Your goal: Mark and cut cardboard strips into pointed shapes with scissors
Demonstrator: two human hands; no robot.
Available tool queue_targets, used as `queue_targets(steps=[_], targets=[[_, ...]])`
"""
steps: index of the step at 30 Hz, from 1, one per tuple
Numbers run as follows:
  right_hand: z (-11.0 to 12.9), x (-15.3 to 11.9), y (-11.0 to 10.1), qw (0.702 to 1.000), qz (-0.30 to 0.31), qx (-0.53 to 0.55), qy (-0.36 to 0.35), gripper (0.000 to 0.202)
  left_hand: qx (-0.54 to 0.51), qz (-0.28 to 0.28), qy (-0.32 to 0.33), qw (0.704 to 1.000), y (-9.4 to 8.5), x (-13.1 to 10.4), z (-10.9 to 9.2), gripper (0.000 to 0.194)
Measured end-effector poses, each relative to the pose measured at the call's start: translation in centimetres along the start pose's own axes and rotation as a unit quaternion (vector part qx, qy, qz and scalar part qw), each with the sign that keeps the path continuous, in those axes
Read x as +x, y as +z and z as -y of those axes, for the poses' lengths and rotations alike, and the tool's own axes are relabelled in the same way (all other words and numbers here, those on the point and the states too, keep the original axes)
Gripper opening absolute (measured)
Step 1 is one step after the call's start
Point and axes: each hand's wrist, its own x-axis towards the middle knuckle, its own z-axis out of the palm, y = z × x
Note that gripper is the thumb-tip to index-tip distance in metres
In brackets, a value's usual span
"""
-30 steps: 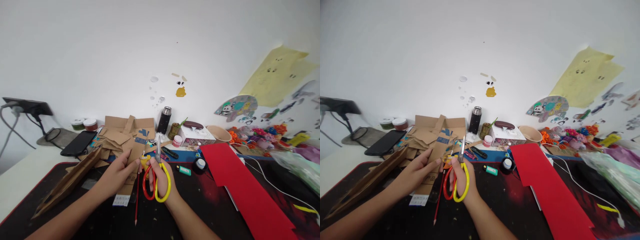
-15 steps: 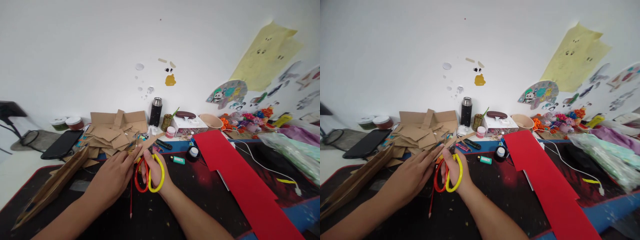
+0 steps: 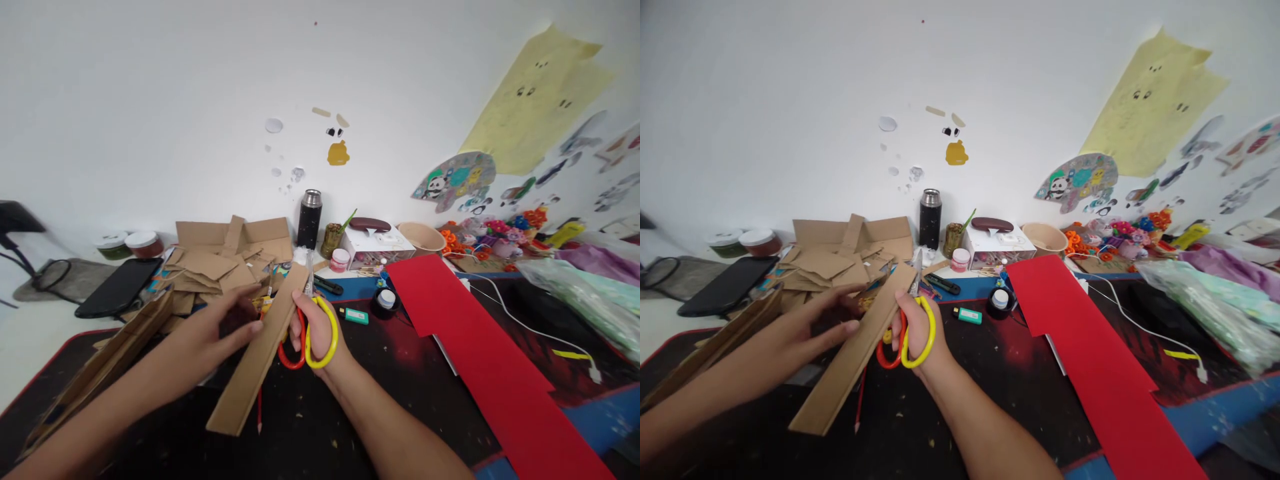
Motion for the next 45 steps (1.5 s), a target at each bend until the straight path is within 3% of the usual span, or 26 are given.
queue_targets(steps=[3,6,17,26,38,45], targets=[[-0.2,0.1,0.0,1.000,-0.002,0.004,0.002,0.073,-0.072,0.058,-0.046,0.995,-1.1,0.6,-0.4,0.050],[-0.4,0.0,0.1,1.000,-0.006,0.001,0.003,0.072,-0.098,0.121,-0.060,0.986,-1.1,0.7,-0.9,0.045],[-0.4,0.1,0.3,1.000,-0.013,0.007,0.027,0.070,-0.082,0.167,-0.086,0.979,-0.2,0.7,-1.3,0.052],[-0.8,-0.3,0.5,0.999,0.032,-0.014,0.009,0.064,-0.133,0.088,-0.117,0.980,-0.2,1.2,-1.6,0.062],[-0.3,-0.7,0.6,0.996,0.054,-0.065,0.016,0.055,-0.250,0.114,-0.124,0.954,0.4,1.1,-2.0,0.060],[-0.5,-0.9,0.7,0.998,0.043,-0.053,0.005,0.051,-0.320,0.119,-0.153,0.927,1.1,1.1,-1.0,0.057]])
